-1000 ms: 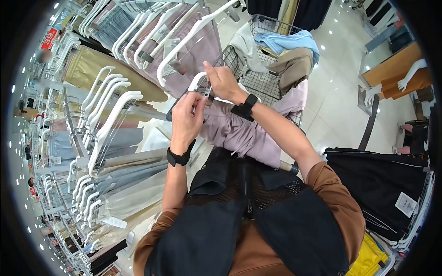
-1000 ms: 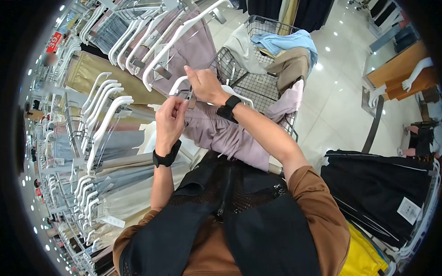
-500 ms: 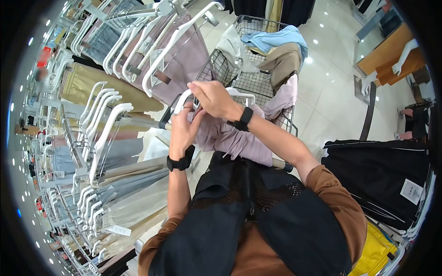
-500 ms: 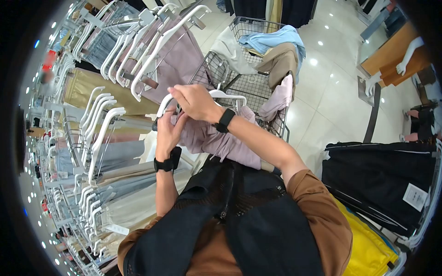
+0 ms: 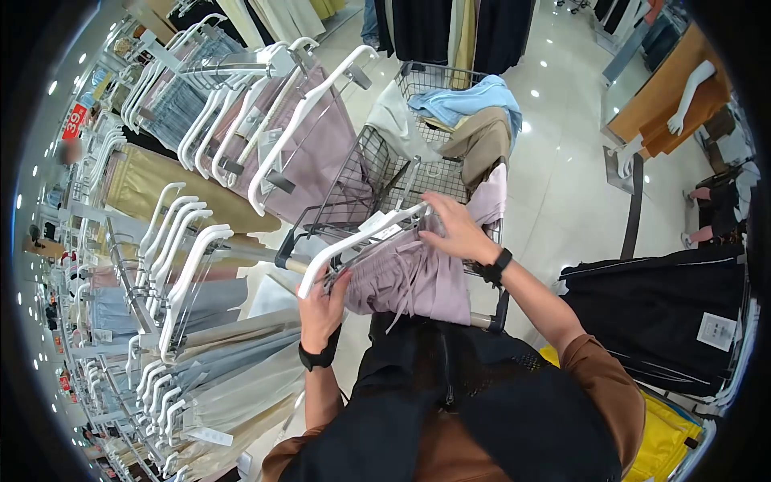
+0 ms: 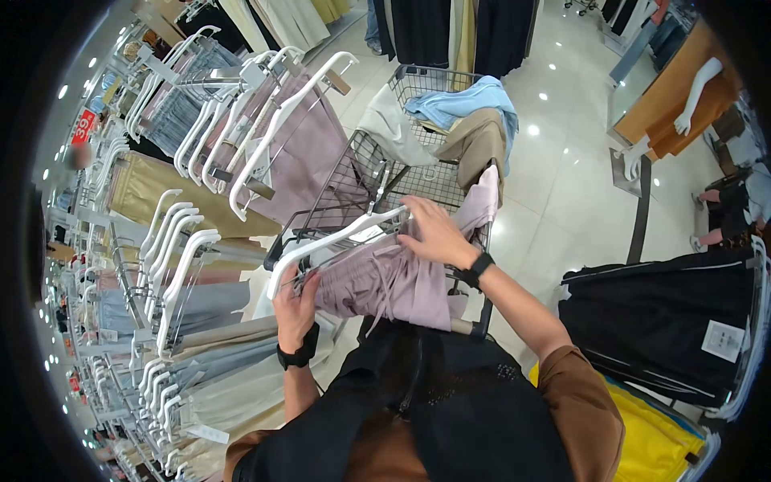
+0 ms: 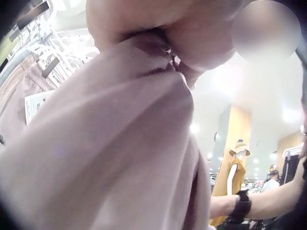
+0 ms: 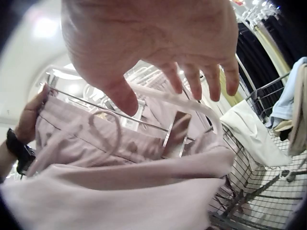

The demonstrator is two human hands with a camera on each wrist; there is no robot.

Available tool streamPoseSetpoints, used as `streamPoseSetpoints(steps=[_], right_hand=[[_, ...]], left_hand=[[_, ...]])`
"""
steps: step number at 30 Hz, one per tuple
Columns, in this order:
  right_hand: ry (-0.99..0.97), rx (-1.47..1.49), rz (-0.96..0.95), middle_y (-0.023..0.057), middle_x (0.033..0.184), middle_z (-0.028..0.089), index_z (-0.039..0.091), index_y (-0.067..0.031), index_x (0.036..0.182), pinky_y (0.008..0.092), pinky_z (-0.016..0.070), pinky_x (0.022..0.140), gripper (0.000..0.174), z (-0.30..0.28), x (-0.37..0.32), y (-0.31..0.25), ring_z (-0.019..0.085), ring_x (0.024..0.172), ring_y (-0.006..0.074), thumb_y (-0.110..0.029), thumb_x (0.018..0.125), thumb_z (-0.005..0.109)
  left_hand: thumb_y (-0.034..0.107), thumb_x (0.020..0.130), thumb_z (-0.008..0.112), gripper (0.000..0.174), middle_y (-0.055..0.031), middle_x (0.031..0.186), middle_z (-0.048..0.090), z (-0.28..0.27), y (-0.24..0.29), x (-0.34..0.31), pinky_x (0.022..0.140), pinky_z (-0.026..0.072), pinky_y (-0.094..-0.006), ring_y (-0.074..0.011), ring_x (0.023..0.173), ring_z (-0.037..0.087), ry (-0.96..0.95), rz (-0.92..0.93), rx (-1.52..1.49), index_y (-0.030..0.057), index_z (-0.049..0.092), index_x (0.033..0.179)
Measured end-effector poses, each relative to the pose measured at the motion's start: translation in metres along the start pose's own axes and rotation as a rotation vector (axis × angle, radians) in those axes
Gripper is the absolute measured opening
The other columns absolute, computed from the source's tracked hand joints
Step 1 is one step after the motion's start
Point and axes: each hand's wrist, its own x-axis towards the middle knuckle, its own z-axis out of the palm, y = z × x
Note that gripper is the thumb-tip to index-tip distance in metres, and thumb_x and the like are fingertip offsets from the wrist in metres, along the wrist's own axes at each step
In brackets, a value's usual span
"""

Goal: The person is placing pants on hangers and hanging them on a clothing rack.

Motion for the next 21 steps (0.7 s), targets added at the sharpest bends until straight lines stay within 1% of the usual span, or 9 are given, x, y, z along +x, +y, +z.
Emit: streamPoseSetpoints(steps=[2,4,6,8,10,13,18,20,21], right_hand=[[-0.197,0.059,0.014,0.0199,0.122,0.055,0.053,-0.0001,0.118,0.0431,0.0413,0.097,0.042,0.023,0.006,0.027,0.051,0.115,0.0370,-0.026,0.086,0.062],[-0.275,0.099,0.127,0.0202,0.096,0.062,0.056,-0.0022,0.099,0.0463,0.0464,0.077,0.023,0.038,0.021,0.046,0.059,0.091,0.0398,-0.023,0.089,0.058],[-0.349,0.160,0.145,0.0204,0.084,0.061,0.057,-0.0019,0.092,0.0477,0.0446,0.070,0.021,0.049,0.032,0.065,0.059,0.082,0.0412,-0.023,0.090,0.056],[-0.389,0.082,0.106,0.0194,0.081,0.059,0.055,-0.0024,0.094,0.0455,0.0432,0.069,0.019,0.049,0.041,0.072,0.057,0.080,0.0400,-0.021,0.092,0.053],[-0.349,0.123,0.074,0.0196,0.078,0.059,0.057,-0.0013,0.091,0.0450,0.0425,0.065,0.022,0.048,0.048,0.078,0.058,0.076,0.0397,-0.024,0.091,0.056],[-0.284,0.106,0.202,0.0178,0.064,0.058,0.059,-0.0008,0.078,0.0438,0.0410,0.057,0.031,0.021,0.058,0.055,0.057,0.063,0.0376,-0.031,0.085,0.065],[-0.231,0.120,0.243,0.0147,0.064,0.063,0.065,-0.0017,0.078,0.0405,0.0444,0.058,0.029,-0.029,0.072,0.014,0.062,0.062,0.0319,-0.030,0.083,0.066],[-0.165,0.042,0.190,0.0146,0.063,0.062,0.065,-0.0022,0.076,0.0409,0.0434,0.057,0.027,-0.051,0.069,-0.008,0.061,0.062,0.0330,-0.029,0.082,0.067],[-0.154,0.072,0.136,0.0151,0.064,0.056,0.060,0.0012,0.075,0.0375,0.0398,0.055,0.024,-0.061,0.065,-0.016,0.053,0.058,0.0299,-0.020,0.080,0.069]], left_hand=[[0.005,0.087,0.067,0.016,-0.0141,0.088,0.066,0.017,-0.014,0.005,0.072,0.0488,-0.0303,-0.0209,0.077,0.062,0.117,0.041,-0.089,-0.0051,0.063,0.099],[0.004,0.087,0.066,0.016,-0.0118,0.079,0.065,0.021,-0.012,0.017,0.065,0.0474,-0.0281,-0.0185,0.069,0.061,0.123,0.052,-0.112,-0.0068,0.061,0.098],[0.010,0.086,0.070,0.022,-0.0162,0.077,0.063,0.027,-0.021,0.028,0.064,0.0469,-0.0345,-0.0295,0.067,0.059,0.138,0.064,-0.164,-0.0066,0.061,0.097],[0.011,0.089,0.067,0.022,-0.0170,0.077,0.063,0.032,-0.034,0.035,0.061,0.0457,-0.0315,-0.0210,0.065,0.059,0.185,-0.027,-0.212,-0.0071,0.061,0.100],[0.016,0.092,0.065,0.031,-0.0181,0.083,0.066,0.027,-0.042,0.040,0.063,0.0463,-0.0280,-0.0105,0.072,0.056,0.136,-0.154,-0.212,-0.0099,0.059,0.107],[0.021,0.096,0.061,0.036,-0.0096,0.097,0.065,0.031,-0.066,0.039,0.071,0.0460,-0.0246,-0.0107,0.081,0.055,0.162,-0.201,-0.380,-0.0109,0.055,0.112],[0.019,0.096,0.061,0.027,-0.0038,0.091,0.063,0.019,-0.066,0.031,0.073,0.0448,-0.0228,-0.0078,0.082,0.054,0.224,-0.212,-0.515,-0.0054,0.058,0.109],[0.019,0.096,0.061,0.025,-0.0026,0.089,0.062,0.008,-0.058,0.023,0.071,0.0433,-0.0213,-0.0072,0.080,0.053,0.302,-0.223,-0.505,-0.0042,0.058,0.107],[0.021,0.094,0.065,0.028,-0.0015,0.084,0.061,0.007,-0.054,0.021,0.065,0.0417,-0.0205,-0.0063,0.074,0.052,0.421,-0.158,-0.545,-0.0044,0.059,0.103]])
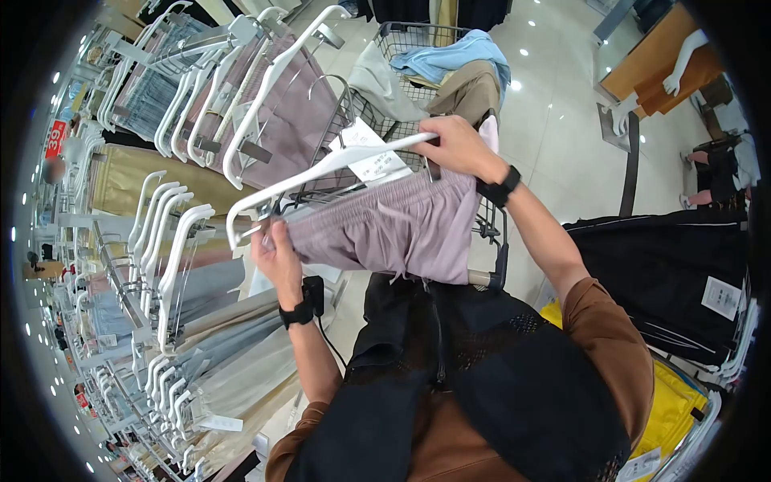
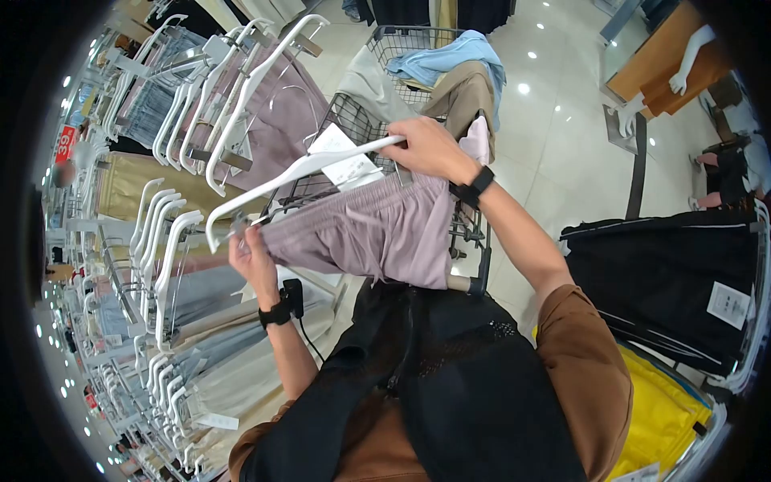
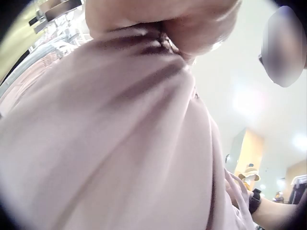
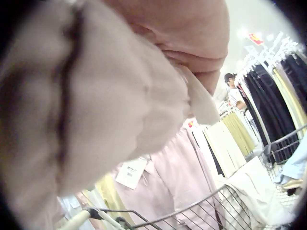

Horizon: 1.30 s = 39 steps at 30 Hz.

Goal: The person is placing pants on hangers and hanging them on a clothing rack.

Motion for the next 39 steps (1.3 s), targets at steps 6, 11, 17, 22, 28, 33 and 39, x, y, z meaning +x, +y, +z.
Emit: streamPoseSetpoints(steps=[6,11,17,22,28,33,39], right_hand=[[-0.278,0.180,0.012,0.0091,0.079,0.056,0.051,-0.0035,0.096,0.0328,0.0436,0.062,0.021,-0.042,-0.061,-0.062,0.056,0.069,0.0220,-0.013,0.082,0.064],[-0.418,0.147,-0.158,0.0167,0.088,0.056,0.053,-0.0017,0.098,0.0444,0.0449,0.071,0.017,-0.037,-0.095,-0.093,0.057,0.085,0.0370,-0.017,0.092,0.055],[-0.369,0.213,-0.072,0.0158,0.078,0.051,0.049,-0.0014,0.083,0.0450,0.0427,0.068,0.028,0.003,-0.122,-0.134,0.054,0.077,0.0372,-0.026,0.094,0.056],[-0.251,0.453,-0.156,0.0133,0.080,0.052,0.054,-0.0014,0.084,0.0402,0.0417,0.071,0.024,0.046,-0.114,-0.174,0.051,0.077,0.0309,-0.023,0.088,0.065],[-0.382,0.848,0.110,0.0078,0.074,0.063,0.052,-0.0007,0.102,0.0327,0.0434,0.060,0.023,0.103,-0.092,-0.235,0.057,0.064,0.0183,-0.019,0.091,0.062],[-0.500,1.106,0.183,0.0066,0.082,0.069,0.042,-0.0003,0.112,0.0264,0.0480,0.066,0.026,0.154,-0.066,-0.259,0.061,0.074,0.0099,-0.012,0.094,0.058],[-0.363,1.370,0.165,0.0083,0.094,0.067,0.041,-0.0028,0.115,0.0215,0.0461,0.063,0.022,0.197,-0.025,-0.283,0.060,0.081,0.0064,-0.010,0.098,0.054]], left_hand=[[0.034,0.091,0.068,0.038,-0.0037,0.075,0.060,-0.019,0.039,-0.012,0.059,0.0419,-0.0217,-0.0089,0.066,0.053,0.155,0.322,0.008,-0.0019,0.057,0.084],[0.047,0.086,0.070,0.051,-0.0021,0.072,0.059,-0.021,0.040,0.007,0.057,0.0414,-0.0213,-0.0086,0.065,0.053,0.150,0.418,0.018,-0.0019,0.057,0.083],[0.024,0.085,0.072,0.031,0.0053,0.063,0.042,-0.016,0.019,0.040,0.051,0.0274,-0.0214,-0.0048,0.058,0.034,0.047,0.300,-0.059,0.0014,0.053,0.075],[0.014,0.094,0.058,0.017,0.0030,0.072,0.050,-0.012,-0.004,0.064,0.057,0.0336,-0.0202,-0.0043,0.064,0.041,0.037,0.249,-0.092,-0.0015,0.056,0.087],[0.013,0.098,0.053,0.014,0.0009,0.074,0.050,-0.031,-0.040,0.091,0.062,0.0396,-0.0221,-0.0065,0.068,0.048,0.002,0.107,-0.214,0.0004,0.055,0.090],[0.016,0.099,0.054,0.018,-0.0015,0.083,0.055,-0.036,-0.064,0.104,0.069,0.0445,-0.0259,-0.0090,0.075,0.052,-0.063,0.078,-0.210,-0.0007,0.054,0.093],[0.024,0.101,0.050,0.027,-0.0050,0.089,0.058,-0.054,-0.091,0.149,0.076,0.0469,-0.0286,-0.0133,0.082,0.056,-0.115,-0.043,-0.189,-0.0020,0.056,0.100]])
